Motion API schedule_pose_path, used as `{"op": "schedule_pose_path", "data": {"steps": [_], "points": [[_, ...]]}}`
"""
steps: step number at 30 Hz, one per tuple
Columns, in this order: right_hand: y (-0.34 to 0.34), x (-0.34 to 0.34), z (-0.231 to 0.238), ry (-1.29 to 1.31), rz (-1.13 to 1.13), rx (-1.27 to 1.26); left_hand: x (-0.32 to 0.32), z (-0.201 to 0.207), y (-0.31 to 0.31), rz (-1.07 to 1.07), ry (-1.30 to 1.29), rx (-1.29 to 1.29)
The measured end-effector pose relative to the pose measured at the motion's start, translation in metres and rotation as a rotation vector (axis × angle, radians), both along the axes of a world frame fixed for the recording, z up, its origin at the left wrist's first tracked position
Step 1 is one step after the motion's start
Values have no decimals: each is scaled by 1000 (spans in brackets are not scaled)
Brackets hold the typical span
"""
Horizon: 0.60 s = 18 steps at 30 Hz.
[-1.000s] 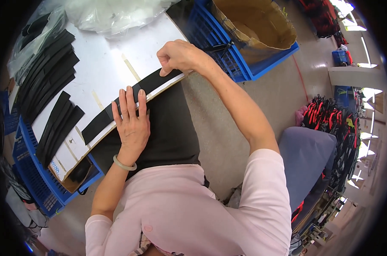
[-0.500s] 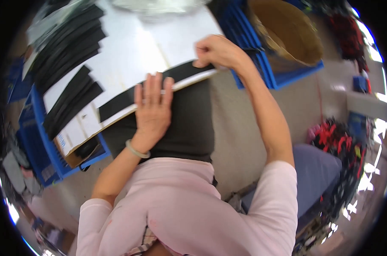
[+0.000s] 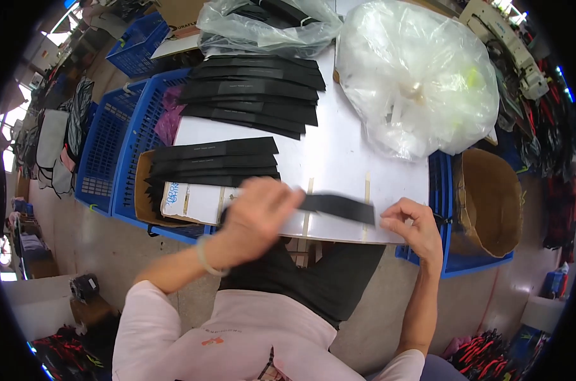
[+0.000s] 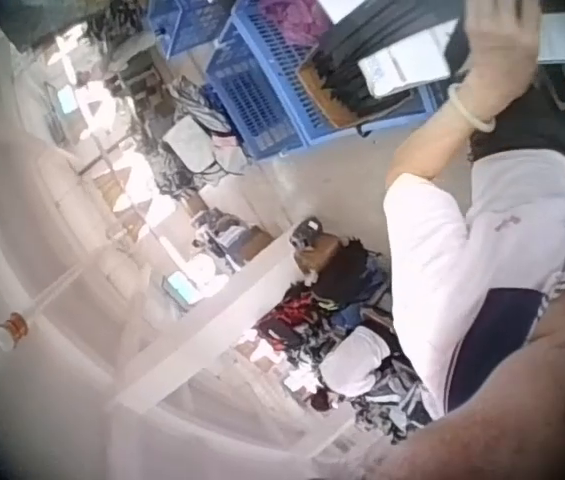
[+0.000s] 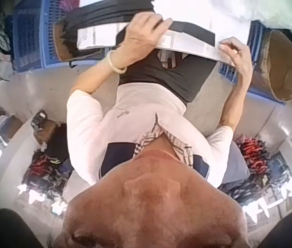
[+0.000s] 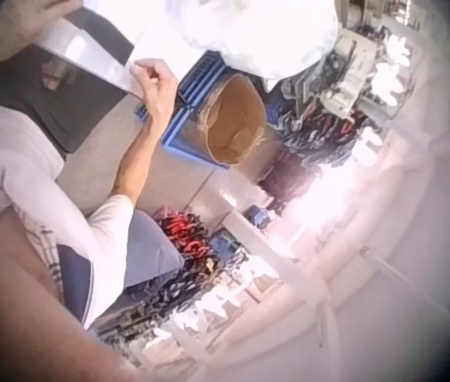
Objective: Applying double-sided adhesive strips to black plastic or rubber components on a workbench in a factory environment.
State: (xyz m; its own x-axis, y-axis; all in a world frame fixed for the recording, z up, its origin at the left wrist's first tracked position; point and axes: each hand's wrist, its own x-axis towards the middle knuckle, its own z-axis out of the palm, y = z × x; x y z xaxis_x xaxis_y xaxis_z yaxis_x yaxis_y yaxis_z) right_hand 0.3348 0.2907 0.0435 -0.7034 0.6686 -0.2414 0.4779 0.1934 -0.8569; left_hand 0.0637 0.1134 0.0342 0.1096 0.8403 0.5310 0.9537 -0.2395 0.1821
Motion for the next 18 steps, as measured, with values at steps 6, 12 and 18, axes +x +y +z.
{"op": "schedule_pose_path", "data": {"steps": [6, 12, 18], "points": [[7, -165, 16, 424, 167, 376, -149, -53, -34, 313, 62, -118], [48, -323, -46, 273, 102, 951, -130, -67, -38, 280, 21, -107], [50, -333, -64, 233, 114, 937, -127, -69, -46, 304, 84, -53]]}}
